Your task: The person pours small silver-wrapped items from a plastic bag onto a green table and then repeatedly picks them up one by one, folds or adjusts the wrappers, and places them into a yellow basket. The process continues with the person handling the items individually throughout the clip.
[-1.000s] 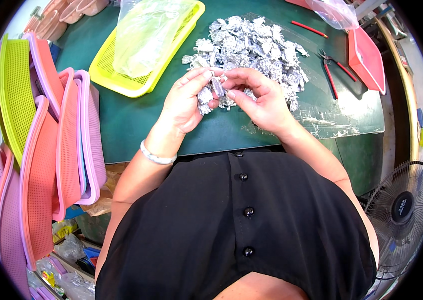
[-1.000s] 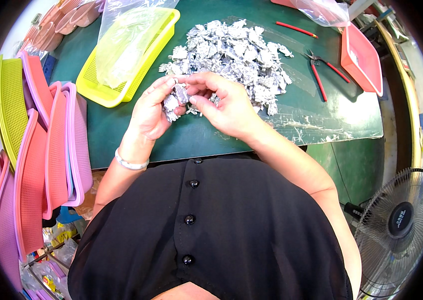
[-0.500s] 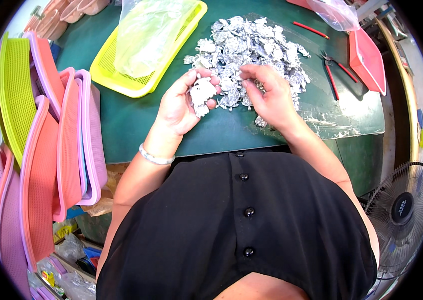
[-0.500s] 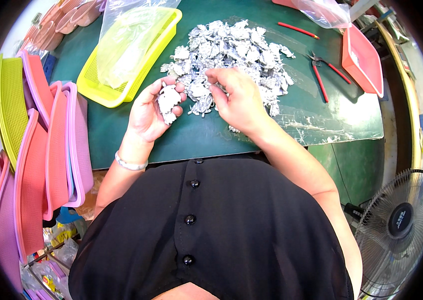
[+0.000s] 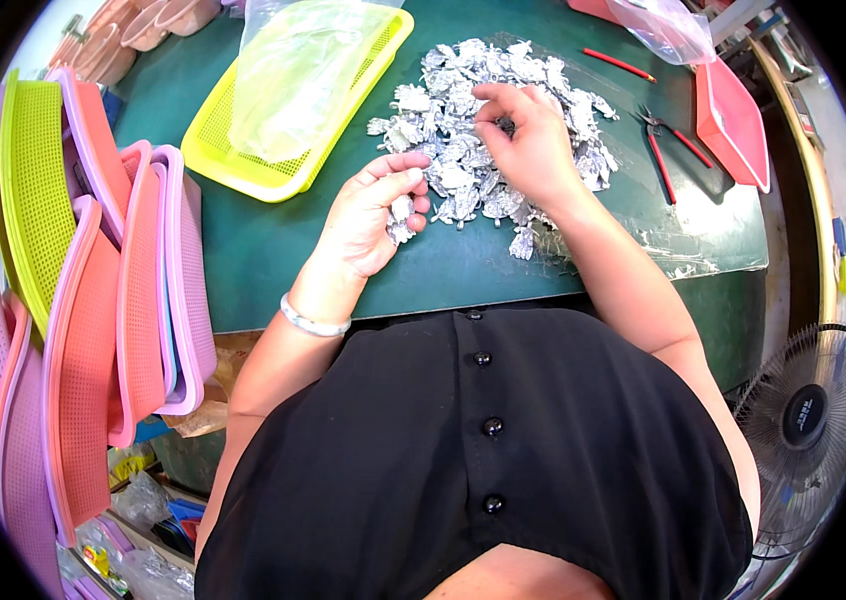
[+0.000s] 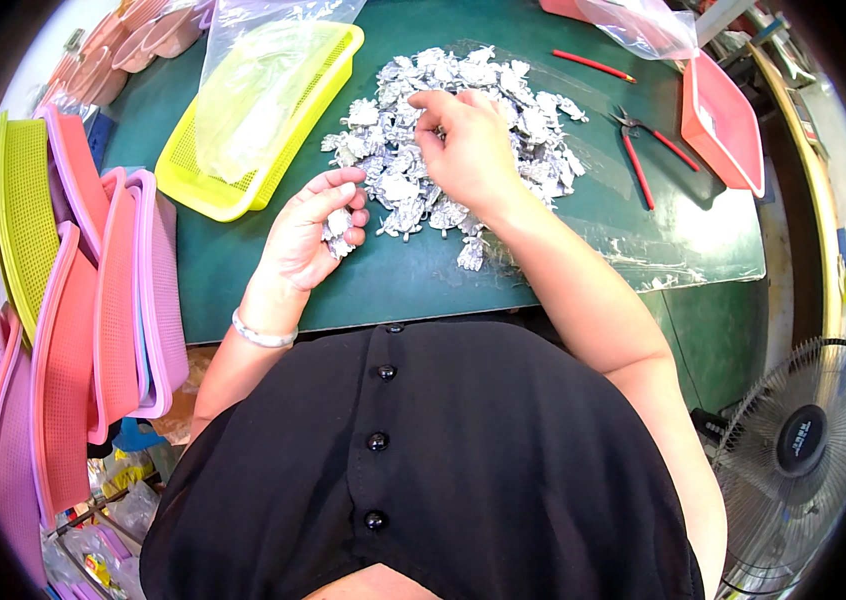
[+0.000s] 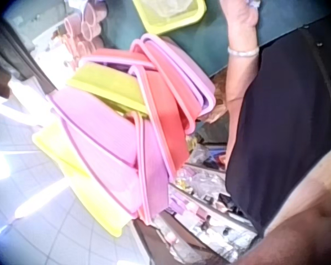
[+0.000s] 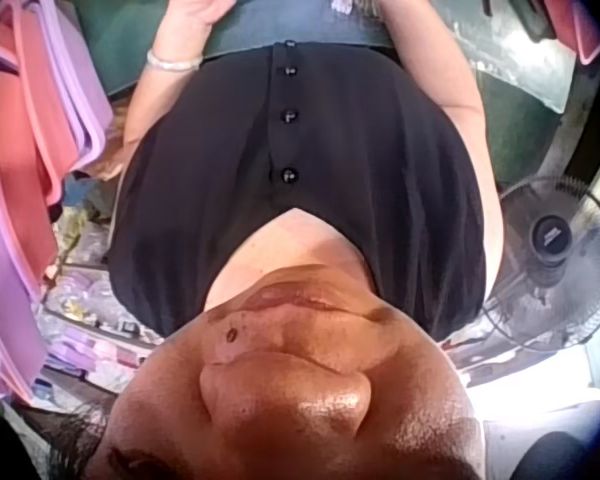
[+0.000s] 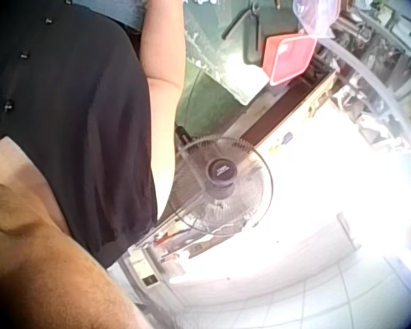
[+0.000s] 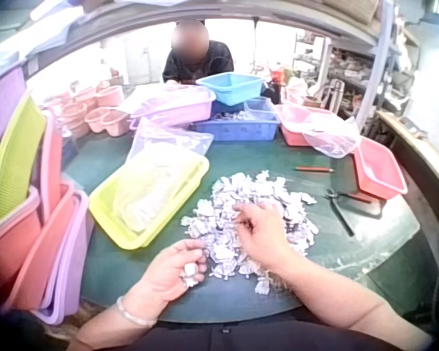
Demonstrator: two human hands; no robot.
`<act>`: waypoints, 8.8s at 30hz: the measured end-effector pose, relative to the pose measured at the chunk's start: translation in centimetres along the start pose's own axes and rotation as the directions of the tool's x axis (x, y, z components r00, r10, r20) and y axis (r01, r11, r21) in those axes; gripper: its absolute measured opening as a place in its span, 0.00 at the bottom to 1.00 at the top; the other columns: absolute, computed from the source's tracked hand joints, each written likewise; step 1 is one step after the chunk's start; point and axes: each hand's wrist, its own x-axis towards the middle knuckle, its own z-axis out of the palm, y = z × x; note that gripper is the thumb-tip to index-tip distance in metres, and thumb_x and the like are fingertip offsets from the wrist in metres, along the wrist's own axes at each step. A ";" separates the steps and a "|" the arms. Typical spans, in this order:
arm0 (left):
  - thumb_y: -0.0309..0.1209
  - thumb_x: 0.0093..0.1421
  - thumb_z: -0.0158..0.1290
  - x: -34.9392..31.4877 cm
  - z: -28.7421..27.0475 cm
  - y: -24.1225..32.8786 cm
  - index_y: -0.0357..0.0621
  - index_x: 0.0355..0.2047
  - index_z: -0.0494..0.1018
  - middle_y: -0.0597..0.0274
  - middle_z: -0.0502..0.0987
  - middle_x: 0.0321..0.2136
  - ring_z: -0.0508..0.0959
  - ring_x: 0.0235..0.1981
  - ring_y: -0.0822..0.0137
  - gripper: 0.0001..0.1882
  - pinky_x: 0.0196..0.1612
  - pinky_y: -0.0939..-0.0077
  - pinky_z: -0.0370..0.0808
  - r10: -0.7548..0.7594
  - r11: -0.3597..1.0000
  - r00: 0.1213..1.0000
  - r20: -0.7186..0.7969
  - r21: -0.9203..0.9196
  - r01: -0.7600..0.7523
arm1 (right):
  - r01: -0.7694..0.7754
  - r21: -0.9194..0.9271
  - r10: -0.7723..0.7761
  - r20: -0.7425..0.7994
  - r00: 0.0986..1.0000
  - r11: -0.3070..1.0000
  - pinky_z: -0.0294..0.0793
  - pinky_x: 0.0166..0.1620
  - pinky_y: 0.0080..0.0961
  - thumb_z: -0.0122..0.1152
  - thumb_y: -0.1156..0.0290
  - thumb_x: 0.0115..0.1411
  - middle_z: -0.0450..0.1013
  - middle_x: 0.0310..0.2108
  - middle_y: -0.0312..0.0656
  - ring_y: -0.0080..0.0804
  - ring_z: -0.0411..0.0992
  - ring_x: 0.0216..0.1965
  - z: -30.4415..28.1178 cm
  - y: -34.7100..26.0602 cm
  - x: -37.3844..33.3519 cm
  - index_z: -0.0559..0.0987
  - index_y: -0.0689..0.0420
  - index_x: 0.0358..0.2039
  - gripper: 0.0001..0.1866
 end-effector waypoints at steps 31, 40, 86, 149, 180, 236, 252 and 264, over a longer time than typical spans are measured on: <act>0.30 0.55 0.52 1.1 4.8 0.7 0.43 0.26 0.70 0.66 0.70 0.19 0.69 0.19 0.75 0.05 0.20 0.83 0.65 0.159 0.956 0.986 -0.053 0.257 -0.140 | -0.339 0.664 0.242 0.238 0.941 0.667 0.68 0.41 0.18 0.49 0.78 0.55 0.74 0.31 0.40 0.20 0.71 0.35 -4.4 -2.4 -2.9 0.70 0.64 0.42 0.13; 0.31 0.55 0.51 0.8 5.0 0.6 0.43 0.25 0.70 0.67 0.70 0.19 0.69 0.19 0.76 0.06 0.20 0.84 0.65 0.163 0.940 0.986 -0.034 0.309 -0.145 | -0.569 0.778 0.325 0.483 0.813 0.266 0.69 0.39 0.16 0.53 0.78 0.53 0.72 0.30 0.38 0.20 0.70 0.33 -4.3 -2.9 -3.3 0.69 0.65 0.43 0.16; 0.34 0.59 0.44 1.0 1.1 -1.1 0.41 0.42 0.68 0.60 0.72 0.35 0.72 0.32 0.66 0.13 0.26 0.76 0.68 0.097 0.966 0.938 0.333 -0.257 -0.009 | 0.090 0.491 -0.044 -0.105 0.993 0.867 0.70 0.34 0.26 0.59 0.85 0.41 0.72 0.28 0.42 0.35 0.71 0.30 -1.5 -4.4 -4.8 0.70 0.61 0.42 0.23; 0.34 0.58 0.45 -2.2 -0.5 -0.3 0.42 0.35 0.68 0.55 0.74 0.28 0.76 0.28 0.62 0.10 0.22 0.77 0.73 -0.057 0.990 0.998 0.028 -0.126 0.060 | -0.439 0.722 0.156 0.427 0.891 0.535 0.68 0.36 0.16 0.53 0.78 0.53 0.72 0.32 0.36 0.17 0.69 0.32 -1.2 -3.8 -0.7 0.69 0.63 0.43 0.15; 0.20 0.52 0.48 -8.2 -1.9 2.9 0.40 0.36 0.68 0.59 0.72 0.26 0.71 0.23 0.71 0.10 0.21 0.83 0.68 0.062 0.998 0.996 -0.064 0.015 -0.061 | -0.027 0.564 -0.021 0.079 0.997 0.825 0.67 0.29 0.15 0.58 0.80 0.46 0.70 0.21 0.34 0.21 0.67 0.24 3.2 2.1 23.9 0.76 0.62 0.26 0.04; 0.29 0.50 0.51 3.3 3.7 19.8 0.37 0.48 0.63 0.52 0.71 0.39 0.70 0.38 0.59 0.24 0.37 0.68 0.66 0.574 0.451 0.727 -0.377 0.886 0.104 | 0.666 0.025 -0.648 0.263 0.715 0.745 0.71 0.31 0.34 0.50 0.78 0.45 0.67 0.27 0.44 0.42 0.70 0.31 -2.5 -11.3 10.6 0.67 0.60 0.31 0.10; 0.32 0.52 0.51 -6.3 5.2 18.9 0.36 0.31 0.74 0.53 0.76 0.23 0.75 0.26 0.64 0.12 0.33 0.73 0.70 0.449 -0.428 0.881 0.148 0.901 0.067 | 0.576 0.035 -0.576 0.109 0.810 0.817 0.70 0.33 0.36 0.52 0.79 0.46 0.67 0.30 0.48 0.48 0.69 0.31 -1.5 -8.8 14.2 0.68 0.60 0.33 0.11; 0.31 0.51 0.47 -5.0 9.0 22.5 0.48 0.30 0.75 0.53 0.76 0.26 0.75 0.33 0.54 0.09 0.43 0.62 0.66 0.750 -0.512 0.599 0.281 0.820 0.256 | 0.675 0.073 -0.641 -0.252 0.725 0.734 0.68 0.34 0.32 0.52 0.79 0.47 0.69 0.29 0.46 0.46 0.68 0.31 -1.9 -9.0 21.4 0.71 0.61 0.29 0.06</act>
